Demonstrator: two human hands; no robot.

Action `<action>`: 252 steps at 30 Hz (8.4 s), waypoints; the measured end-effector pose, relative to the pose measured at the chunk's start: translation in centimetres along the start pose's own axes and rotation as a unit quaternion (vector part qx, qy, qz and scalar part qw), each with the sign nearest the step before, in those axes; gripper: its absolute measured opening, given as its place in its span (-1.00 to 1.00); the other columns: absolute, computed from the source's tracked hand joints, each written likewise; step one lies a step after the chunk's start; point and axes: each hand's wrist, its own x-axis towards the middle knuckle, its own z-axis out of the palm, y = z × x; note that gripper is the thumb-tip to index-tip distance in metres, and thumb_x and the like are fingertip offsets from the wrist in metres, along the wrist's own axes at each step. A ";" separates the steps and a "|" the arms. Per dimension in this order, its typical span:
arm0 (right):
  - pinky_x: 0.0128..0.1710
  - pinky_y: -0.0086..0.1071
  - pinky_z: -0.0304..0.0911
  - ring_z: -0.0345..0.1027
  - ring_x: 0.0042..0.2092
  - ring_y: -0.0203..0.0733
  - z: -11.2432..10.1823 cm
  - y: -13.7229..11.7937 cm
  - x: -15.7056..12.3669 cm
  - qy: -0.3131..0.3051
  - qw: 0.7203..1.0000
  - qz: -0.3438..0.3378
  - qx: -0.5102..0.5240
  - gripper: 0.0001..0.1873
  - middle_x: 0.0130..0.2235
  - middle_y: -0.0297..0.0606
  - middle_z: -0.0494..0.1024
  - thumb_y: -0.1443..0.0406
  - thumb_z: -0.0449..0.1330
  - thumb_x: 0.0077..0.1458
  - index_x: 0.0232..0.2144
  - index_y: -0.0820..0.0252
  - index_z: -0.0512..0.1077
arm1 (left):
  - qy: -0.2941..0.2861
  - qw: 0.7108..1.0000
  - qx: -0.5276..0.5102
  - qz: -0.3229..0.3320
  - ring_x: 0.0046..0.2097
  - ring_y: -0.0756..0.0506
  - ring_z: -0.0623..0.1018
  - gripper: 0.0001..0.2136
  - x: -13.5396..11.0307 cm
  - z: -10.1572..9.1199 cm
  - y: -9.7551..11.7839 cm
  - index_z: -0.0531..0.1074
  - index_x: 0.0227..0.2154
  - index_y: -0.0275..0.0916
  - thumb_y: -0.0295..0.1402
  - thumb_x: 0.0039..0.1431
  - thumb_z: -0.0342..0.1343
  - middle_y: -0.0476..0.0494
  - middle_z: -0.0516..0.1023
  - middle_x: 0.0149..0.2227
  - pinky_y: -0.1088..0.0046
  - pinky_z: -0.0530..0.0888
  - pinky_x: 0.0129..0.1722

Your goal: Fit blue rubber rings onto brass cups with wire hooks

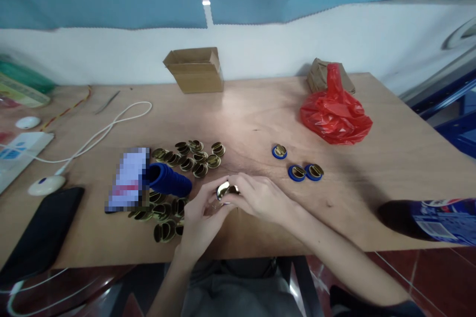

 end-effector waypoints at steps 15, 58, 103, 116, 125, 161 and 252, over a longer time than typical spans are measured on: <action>-0.43 -0.42 0.28 0.31 -0.39 -0.30 -0.2 0.1 0.9 -0.011 0.917 0.238 0.319 -0.77 -0.35 -0.41 0.39 0.23 0.21 0.26 -0.10 0.08 0.26 | 0.094 0.991 0.061 0.078 -0.07 -0.14 0.67 -0.61 0.3 0.3 0.2 0.44 -0.04 -0.13 -0.43 0.08 0.38 -0.11 0.64 -0.11 0.28 0.63 -0.03; -0.14 -0.11 0.17 0.32 -0.09 0.12 -0.2 4.7 1.0 0.057 0.929 0.116 -0.348 -0.69 -0.05 0.06 0.48 0.41 0.04 0.25 0.02 0.26 0.38 | 0.259 0.912 0.277 0.155 0.12 -0.26 0.54 -0.63 1.2 -7.6 2.6 0.49 0.06 -0.24 -0.48 0.18 0.29 -0.31 0.56 0.07 0.06 0.46 0.18; 0.04 -0.14 0.47 0.53 0.05 -0.02 0.6 0.4 2.1 0.030 0.982 0.060 0.176 -0.67 0.04 -0.14 0.61 0.34 0.30 0.18 0.01 0.08 0.46 | 0.167 0.978 0.051 0.115 0.12 -0.21 0.62 -0.65 1.0 0.0 0.3 0.44 0.04 -0.14 -0.38 0.21 0.31 -0.20 0.61 0.07 0.08 0.58 0.15; -0.14 -0.30 0.55 0.60 -0.07 -0.16 0.6 -0.7 1.5 -0.026 0.897 0.176 0.404 -0.55 -0.02 -0.18 0.60 0.45 0.16 0.20 0.11 0.06 0.32 | 0.118 0.993 -0.010 0.030 0.05 -0.16 0.67 -0.56 0.7 0.1 0.5 0.40 0.16 -0.12 -0.41 0.23 0.27 -0.18 0.61 0.11 0.22 0.65 0.09; -0.02 -0.23 0.55 0.55 0.04 -0.16 -0.1 0.2 1.9 -0.040 0.912 0.166 0.374 -0.70 0.02 -0.15 0.60 0.37 0.07 0.35 0.10 0.09 0.33 | 0.127 0.989 0.036 0.062 0.13 -0.19 0.62 -0.51 0.4 0.2 -0.1 0.39 0.19 -0.08 -0.42 0.22 0.29 -0.16 0.58 0.15 0.13 0.59 0.18; -0.02 -0.29 0.51 0.57 0.00 -0.20 -0.6 0.8 1.7 -0.033 0.868 0.183 0.461 -0.62 0.04 -0.21 0.61 0.39 0.21 0.28 0.11 0.04 0.49 | 0.115 0.963 -0.189 -0.153 -0.19 -0.14 0.75 -0.80 0.5 -0.1 1.0 0.62 -0.14 -0.20 -0.40 0.17 0.26 -0.12 0.75 -0.21 0.50 0.70 -0.30; -0.67 -0.60 0.23 0.37 -0.63 -0.42 -0.9 1.6 2.4 -0.066 0.745 0.312 0.586 -0.65 -0.58 -0.42 0.52 0.06 0.29 0.23 -0.41 0.22 0.45 | 0.101 0.994 -0.009 0.036 0.03 -0.14 0.62 -0.59 0.1 0.4 -0.1 0.46 0.05 -0.09 -0.38 0.14 0.36 -0.10 0.61 -0.01 0.24 0.56 0.11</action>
